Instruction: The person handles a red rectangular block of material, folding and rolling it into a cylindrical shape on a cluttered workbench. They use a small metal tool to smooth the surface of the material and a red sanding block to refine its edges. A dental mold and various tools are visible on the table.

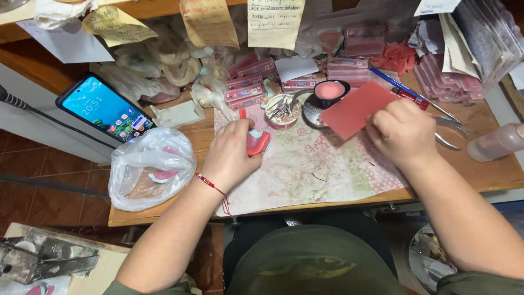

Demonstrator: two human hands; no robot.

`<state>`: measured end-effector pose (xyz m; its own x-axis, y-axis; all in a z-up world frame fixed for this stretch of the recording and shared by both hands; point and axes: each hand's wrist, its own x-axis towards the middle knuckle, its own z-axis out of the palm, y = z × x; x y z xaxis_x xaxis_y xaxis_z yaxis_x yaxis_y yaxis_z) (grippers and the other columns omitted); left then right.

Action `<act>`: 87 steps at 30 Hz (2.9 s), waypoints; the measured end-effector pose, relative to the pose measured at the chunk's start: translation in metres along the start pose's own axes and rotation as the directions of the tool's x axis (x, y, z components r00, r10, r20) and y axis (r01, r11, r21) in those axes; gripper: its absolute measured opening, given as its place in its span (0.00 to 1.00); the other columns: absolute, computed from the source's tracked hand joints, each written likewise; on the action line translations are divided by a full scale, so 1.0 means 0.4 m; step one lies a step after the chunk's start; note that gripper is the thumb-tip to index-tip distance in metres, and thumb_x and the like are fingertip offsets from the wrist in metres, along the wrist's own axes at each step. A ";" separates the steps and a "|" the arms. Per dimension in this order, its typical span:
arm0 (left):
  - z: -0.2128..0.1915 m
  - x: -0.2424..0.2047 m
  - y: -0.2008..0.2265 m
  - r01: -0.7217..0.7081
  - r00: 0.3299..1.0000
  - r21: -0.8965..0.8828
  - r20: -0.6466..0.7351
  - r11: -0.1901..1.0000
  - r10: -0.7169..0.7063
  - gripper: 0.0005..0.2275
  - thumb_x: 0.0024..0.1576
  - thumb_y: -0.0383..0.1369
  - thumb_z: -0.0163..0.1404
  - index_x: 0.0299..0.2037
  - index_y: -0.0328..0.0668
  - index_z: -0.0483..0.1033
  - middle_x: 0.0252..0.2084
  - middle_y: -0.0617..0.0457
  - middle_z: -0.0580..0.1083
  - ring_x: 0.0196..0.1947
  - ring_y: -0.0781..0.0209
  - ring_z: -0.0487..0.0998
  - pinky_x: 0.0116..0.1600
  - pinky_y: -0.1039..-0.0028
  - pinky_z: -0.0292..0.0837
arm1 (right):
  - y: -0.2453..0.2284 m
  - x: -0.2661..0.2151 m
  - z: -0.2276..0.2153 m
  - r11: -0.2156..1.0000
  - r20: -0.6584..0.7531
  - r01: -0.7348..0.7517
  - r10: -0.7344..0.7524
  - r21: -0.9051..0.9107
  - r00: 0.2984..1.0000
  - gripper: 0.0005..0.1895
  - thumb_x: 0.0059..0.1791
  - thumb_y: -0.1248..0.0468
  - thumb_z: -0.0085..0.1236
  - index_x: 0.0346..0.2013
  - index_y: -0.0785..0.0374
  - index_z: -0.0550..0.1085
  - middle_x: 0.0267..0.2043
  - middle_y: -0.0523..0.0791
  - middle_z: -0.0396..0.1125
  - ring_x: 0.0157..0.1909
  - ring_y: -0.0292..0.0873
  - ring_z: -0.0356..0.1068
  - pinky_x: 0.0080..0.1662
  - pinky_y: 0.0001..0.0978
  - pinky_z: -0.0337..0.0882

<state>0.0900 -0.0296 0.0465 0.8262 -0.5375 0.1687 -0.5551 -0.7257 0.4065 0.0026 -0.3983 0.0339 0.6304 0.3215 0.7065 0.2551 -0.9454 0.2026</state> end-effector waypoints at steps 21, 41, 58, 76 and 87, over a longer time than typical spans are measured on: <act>-0.152 0.096 0.114 -0.059 0.998 0.131 0.021 0.990 0.057 0.32 0.43 0.48 0.69 0.55 0.44 0.71 0.50 0.46 0.77 0.52 0.44 0.75 0.53 0.54 0.71 | -0.083 -0.120 -0.092 0.896 -0.062 -0.056 0.093 0.440 0.994 0.07 0.50 0.67 0.63 0.33 0.69 0.76 0.36 0.53 0.69 0.36 0.55 0.68 0.42 0.45 0.70; -0.084 0.019 0.147 -0.117 0.993 0.288 0.014 0.950 0.118 0.35 0.41 0.57 0.67 0.54 0.47 0.74 0.47 0.52 0.75 0.50 0.47 0.71 0.52 0.57 0.60 | -0.049 -0.161 -0.090 0.896 0.129 -0.195 0.156 0.399 0.979 0.03 0.50 0.65 0.66 0.37 0.57 0.79 0.39 0.43 0.71 0.39 0.47 0.70 0.45 0.39 0.69; 0.011 0.086 0.079 -0.302 0.912 -0.098 -0.321 0.948 0.257 0.08 0.53 0.41 0.61 0.27 0.56 0.76 0.15 0.59 0.70 0.23 0.55 0.78 0.33 0.68 0.73 | -0.089 0.151 0.062 0.801 0.614 -0.587 0.408 0.114 0.676 0.46 0.29 0.34 0.75 0.49 0.64 0.76 0.59 0.49 0.64 0.64 0.56 0.57 0.58 0.49 0.53; -0.019 0.086 0.078 -0.359 0.892 -0.202 -0.362 0.911 0.271 0.07 0.54 0.36 0.62 0.28 0.52 0.77 0.13 0.57 0.67 0.21 0.54 0.76 0.32 0.69 0.73 | -0.102 0.138 -0.038 0.834 0.595 -0.551 0.430 0.025 0.679 0.56 0.31 0.29 0.71 0.63 0.61 0.72 0.62 0.48 0.65 0.66 0.53 0.58 0.57 0.49 0.53; -0.013 0.088 0.079 -0.387 0.885 -0.204 -0.355 0.899 0.300 0.07 0.54 0.36 0.62 0.28 0.52 0.77 0.13 0.58 0.66 0.20 0.53 0.75 0.32 0.68 0.72 | -0.091 -0.097 -0.122 0.954 0.303 -0.058 -0.035 0.293 0.952 0.24 0.49 0.47 0.60 0.53 0.56 0.77 0.55 0.47 0.75 0.60 0.48 0.73 0.55 0.39 0.73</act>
<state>0.1018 -0.0693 0.0700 0.5990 -0.5410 0.5904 -0.7992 -0.3572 0.4835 -0.0671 -0.3789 0.0322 0.8139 0.3550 0.4600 0.4213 -0.9057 -0.0464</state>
